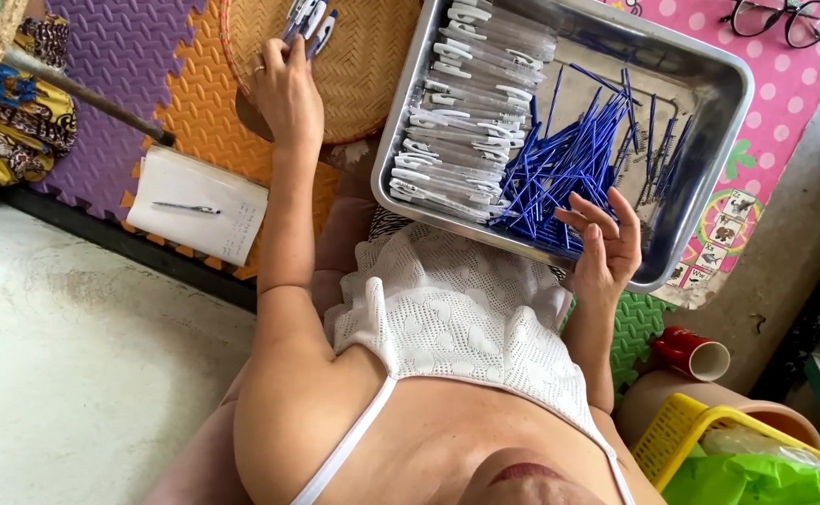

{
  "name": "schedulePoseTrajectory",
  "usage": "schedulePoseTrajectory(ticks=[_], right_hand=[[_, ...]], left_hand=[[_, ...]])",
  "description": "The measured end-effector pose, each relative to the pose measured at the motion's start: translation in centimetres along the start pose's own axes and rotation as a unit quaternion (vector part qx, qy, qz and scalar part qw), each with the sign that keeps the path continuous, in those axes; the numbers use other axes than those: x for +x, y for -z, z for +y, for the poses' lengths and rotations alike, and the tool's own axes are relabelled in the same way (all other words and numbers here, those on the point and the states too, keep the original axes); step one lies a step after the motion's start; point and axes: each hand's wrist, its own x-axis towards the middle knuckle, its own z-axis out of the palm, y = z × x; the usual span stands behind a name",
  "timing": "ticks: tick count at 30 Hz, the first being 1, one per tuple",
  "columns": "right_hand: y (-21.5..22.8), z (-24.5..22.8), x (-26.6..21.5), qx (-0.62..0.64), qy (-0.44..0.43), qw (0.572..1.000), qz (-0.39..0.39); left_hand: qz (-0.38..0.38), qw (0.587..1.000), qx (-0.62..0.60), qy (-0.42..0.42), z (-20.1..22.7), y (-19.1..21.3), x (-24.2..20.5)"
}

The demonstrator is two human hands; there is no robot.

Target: Assembling ballpoint pens by inserting ink refills into pen bodies.

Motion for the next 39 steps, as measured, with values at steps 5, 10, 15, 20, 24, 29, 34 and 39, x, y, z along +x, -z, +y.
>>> schedulePoseTrajectory(ticks=[5,10,15,20,24,29,34,39], right_hand=[[-0.4,-0.5,0.2,-0.001,-0.002,1.000,-0.004],[-0.7,-1.0,0.2,-0.015,-0.017,1.000,0.007],[-0.7,-1.1,0.3,0.010,-0.019,1.000,-0.012],[-0.7,-1.3,0.5,-0.002,-0.017,1.000,-0.023],[-1.0,-0.4,0.7,-0.022,-0.014,1.000,0.010],[-1.2,-0.3,0.6,-0.043,-0.019,0.999,0.009],[-0.2,-0.5,-0.3,-0.107,0.028,0.994,0.008],[5.6,-2.4,1.7,-0.356,0.230,0.896,0.133]], left_hand=[[-0.010,1.000,-0.001,0.024,-0.8,-1.1,1.0],[-0.036,0.999,0.002,0.002,-1.7,-1.5,1.2],[-0.018,0.999,0.031,0.012,-1.9,-1.5,1.8],[-0.005,0.998,-0.049,-0.042,0.4,1.3,1.0],[-0.052,0.885,-0.447,-0.123,5.7,3.7,-2.0],[-0.152,0.833,-0.501,-0.179,8.6,5.5,-6.6],[-0.145,0.869,-0.417,-0.225,9.2,6.2,-6.6],[-0.159,0.858,-0.451,-0.187,8.9,5.9,-6.9]])
